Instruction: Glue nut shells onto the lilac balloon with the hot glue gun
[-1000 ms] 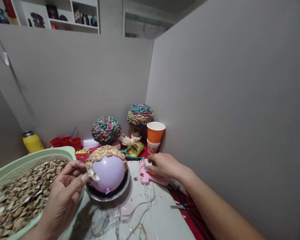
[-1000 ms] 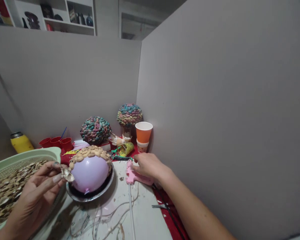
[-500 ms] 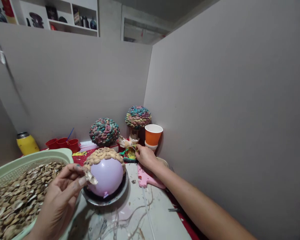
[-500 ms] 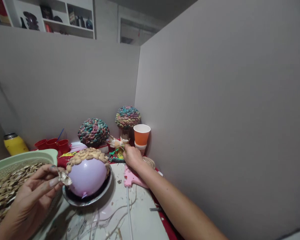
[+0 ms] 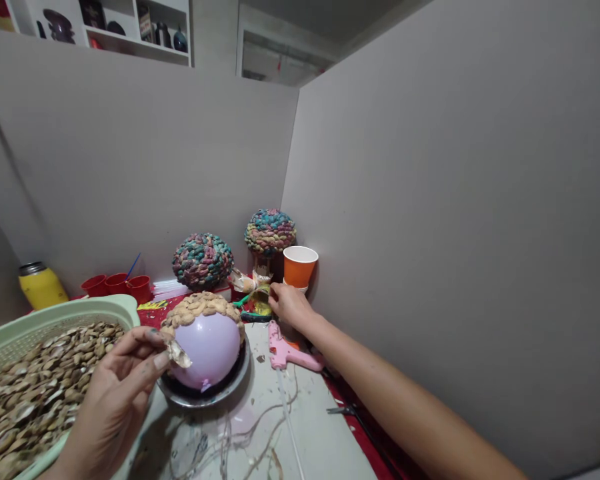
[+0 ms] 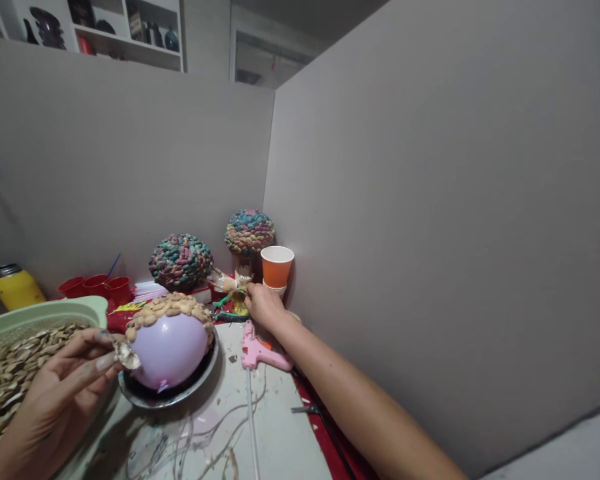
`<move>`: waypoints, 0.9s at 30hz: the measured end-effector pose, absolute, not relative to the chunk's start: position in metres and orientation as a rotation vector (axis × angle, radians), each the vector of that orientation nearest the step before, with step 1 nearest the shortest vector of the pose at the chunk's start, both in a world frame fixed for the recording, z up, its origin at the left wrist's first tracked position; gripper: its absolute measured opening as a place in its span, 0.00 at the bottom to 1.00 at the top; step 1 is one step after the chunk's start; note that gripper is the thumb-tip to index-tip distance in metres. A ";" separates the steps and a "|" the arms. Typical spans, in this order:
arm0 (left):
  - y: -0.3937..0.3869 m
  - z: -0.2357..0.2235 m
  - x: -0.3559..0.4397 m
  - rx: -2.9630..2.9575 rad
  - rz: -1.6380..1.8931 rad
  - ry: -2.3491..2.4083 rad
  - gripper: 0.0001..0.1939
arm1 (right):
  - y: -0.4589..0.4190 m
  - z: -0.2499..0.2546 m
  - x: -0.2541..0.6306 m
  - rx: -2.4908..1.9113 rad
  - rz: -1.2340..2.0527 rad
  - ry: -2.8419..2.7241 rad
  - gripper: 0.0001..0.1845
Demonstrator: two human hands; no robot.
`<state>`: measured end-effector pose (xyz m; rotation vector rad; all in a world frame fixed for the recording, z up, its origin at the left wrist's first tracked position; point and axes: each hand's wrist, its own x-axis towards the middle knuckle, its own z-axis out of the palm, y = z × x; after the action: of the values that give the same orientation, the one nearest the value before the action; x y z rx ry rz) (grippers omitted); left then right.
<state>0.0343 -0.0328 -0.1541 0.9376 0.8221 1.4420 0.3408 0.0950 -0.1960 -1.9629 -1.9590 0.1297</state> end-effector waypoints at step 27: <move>-0.036 -0.146 0.029 0.957 1.499 0.764 0.12 | 0.072 -0.191 0.344 -1.745 0.287 -1.548 0.15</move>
<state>0.0292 -0.0362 -0.1461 0.9573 0.7644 1.4992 0.3435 0.0724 -0.1914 -1.7448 -1.5484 0.2874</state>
